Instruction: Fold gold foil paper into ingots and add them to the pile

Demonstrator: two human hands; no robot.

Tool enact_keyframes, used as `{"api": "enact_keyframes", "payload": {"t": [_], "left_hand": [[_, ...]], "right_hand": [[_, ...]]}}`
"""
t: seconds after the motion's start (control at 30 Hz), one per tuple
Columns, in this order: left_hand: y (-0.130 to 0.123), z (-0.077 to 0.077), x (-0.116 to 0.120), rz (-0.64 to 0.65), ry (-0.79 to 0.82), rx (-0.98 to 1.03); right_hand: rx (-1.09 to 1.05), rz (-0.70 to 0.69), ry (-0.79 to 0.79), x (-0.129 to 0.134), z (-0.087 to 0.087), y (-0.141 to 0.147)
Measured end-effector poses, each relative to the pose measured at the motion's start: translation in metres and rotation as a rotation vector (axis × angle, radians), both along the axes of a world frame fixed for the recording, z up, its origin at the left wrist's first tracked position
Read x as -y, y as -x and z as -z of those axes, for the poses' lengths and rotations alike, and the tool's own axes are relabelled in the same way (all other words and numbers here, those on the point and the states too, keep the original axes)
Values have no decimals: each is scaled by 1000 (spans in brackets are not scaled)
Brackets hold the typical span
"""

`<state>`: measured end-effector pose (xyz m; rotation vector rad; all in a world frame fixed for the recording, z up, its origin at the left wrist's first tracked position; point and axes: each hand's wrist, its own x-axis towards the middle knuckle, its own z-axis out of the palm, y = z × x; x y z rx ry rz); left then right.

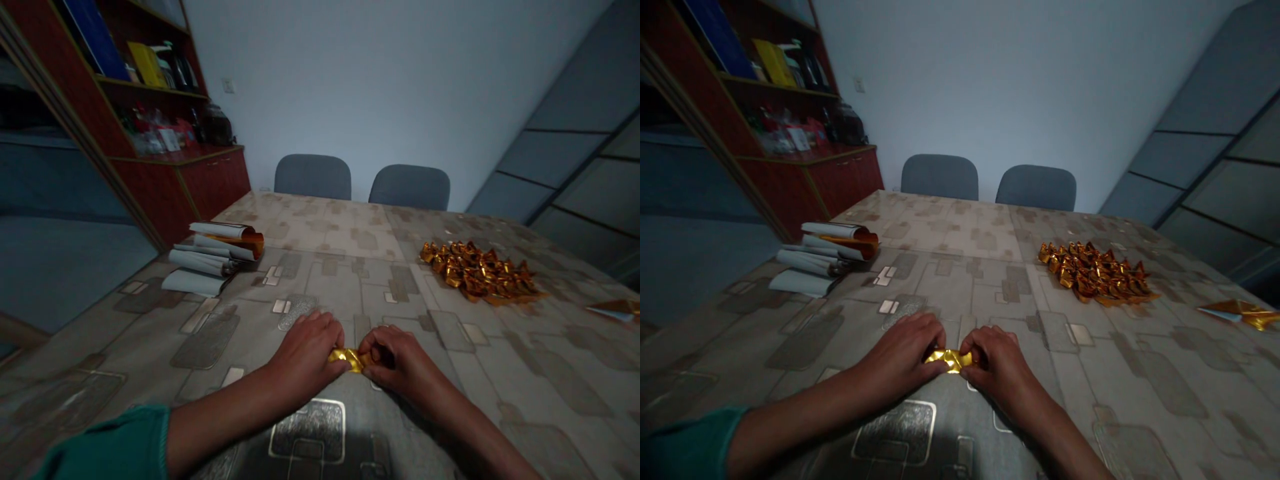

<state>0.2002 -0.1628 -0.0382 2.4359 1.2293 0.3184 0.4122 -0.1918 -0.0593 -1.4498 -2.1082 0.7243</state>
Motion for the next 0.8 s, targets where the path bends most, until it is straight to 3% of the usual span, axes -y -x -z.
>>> {"api": "enact_keyframes", "payload": {"t": [0.33,0.6,0.8], "left_hand": [[1,14,6,19,224,304],[3,7,7,-28,356,610],[3,6,6,-100,473,742]], "right_hand": [[20,-74,-106,4,-8,5],[-57,-78,-149,9,-12,15],[-306,-3,10,7,-12,10]]}}
